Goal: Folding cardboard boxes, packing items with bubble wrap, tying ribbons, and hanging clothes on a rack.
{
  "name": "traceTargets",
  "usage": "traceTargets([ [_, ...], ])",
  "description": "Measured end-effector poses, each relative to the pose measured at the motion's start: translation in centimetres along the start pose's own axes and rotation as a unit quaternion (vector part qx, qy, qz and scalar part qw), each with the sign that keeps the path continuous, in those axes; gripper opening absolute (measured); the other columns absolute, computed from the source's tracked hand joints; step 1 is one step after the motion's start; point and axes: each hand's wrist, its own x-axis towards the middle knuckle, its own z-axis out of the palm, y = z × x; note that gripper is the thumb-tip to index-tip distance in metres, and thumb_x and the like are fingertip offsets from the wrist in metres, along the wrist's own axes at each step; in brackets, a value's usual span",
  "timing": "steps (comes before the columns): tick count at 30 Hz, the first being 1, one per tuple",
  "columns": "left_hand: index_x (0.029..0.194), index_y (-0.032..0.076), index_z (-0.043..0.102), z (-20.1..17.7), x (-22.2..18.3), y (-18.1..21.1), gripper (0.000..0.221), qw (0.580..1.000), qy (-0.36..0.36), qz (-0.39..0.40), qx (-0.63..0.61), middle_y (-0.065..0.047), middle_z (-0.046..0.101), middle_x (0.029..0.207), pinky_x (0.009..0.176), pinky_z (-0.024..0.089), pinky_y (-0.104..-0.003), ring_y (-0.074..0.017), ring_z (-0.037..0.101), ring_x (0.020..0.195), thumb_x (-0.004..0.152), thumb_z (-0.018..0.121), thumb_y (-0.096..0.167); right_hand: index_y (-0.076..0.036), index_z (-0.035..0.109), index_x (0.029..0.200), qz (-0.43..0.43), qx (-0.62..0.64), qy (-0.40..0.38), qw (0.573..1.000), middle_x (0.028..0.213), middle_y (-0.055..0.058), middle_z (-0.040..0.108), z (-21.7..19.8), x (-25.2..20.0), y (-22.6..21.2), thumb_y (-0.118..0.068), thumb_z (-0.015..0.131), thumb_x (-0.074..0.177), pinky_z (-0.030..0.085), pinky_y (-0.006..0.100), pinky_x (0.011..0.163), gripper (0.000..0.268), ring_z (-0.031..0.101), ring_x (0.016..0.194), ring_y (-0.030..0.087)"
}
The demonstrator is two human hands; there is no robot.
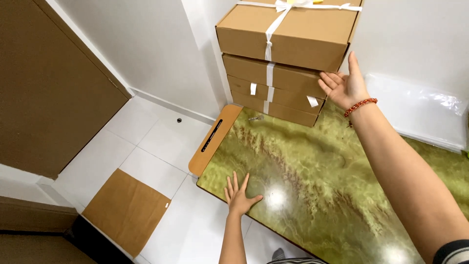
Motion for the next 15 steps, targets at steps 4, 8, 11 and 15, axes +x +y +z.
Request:
traceTargets([
  [4, 0.170, 0.050, 0.010, 1.1, 2.7, -1.6, 0.111, 0.999, 0.018, 0.026, 0.029, 0.005, -0.035, 0.175, 0.129, -0.015, -0.061, -0.0296, -0.035, 0.161, 0.078, 0.058, 0.088, 0.000, 0.032, 0.162, 0.023, -0.025, 0.070, 0.997, 0.169, 0.012, 0.044, 2.1, 1.4, -2.5, -0.073, 0.081, 0.072, 0.052, 0.040, 0.124, 0.125, 0.044, 0.157, 0.031],
  [8, 0.170, 0.053, 0.009, 0.8, 3.5, -1.4, 0.105, 0.999, 0.011, 0.014, 0.037, 0.006, -0.036, 0.175, 0.128, -0.016, -0.059, -0.0286, -0.036, 0.161, 0.084, 0.062, 0.082, -0.040, 0.044, 0.148, 0.021, -0.105, 0.144, 0.984, 0.157, -0.008, 0.046, 6.6, -1.0, -3.8, -0.068, 0.070, 0.080, 0.053, 0.050, 0.120, 0.078, 0.058, 0.144, 0.030],
  [11, 0.170, 0.053, 0.007, 0.3, 2.9, -0.7, 0.096, 0.999, 0.004, -0.003, 0.051, 0.006, -0.035, 0.175, 0.129, -0.016, -0.058, -0.0279, -0.036, 0.161, 0.093, 0.062, 0.072, -0.038, 0.054, 0.137, 0.044, -0.127, 0.179, 0.975, 0.143, -0.008, 0.057, 7.6, -1.3, -3.6, -0.062, 0.068, 0.078, 0.054, 0.048, 0.117, 0.065, 0.065, 0.134, 0.018],
  [15, 0.170, 0.053, 0.004, 0.8, 3.3, -1.0, 0.095, 0.996, 0.014, -0.004, 0.083, 0.004, -0.036, 0.175, 0.128, -0.015, -0.060, -0.0299, -0.036, 0.161, 0.094, 0.054, 0.079, -0.039, 0.057, 0.124, 0.053, -0.180, 0.182, 0.965, 0.123, -0.003, 0.063, 6.7, -1.1, -3.2, -0.061, 0.066, 0.078, 0.055, 0.040, 0.110, 0.052, 0.069, 0.120, 0.015],
])
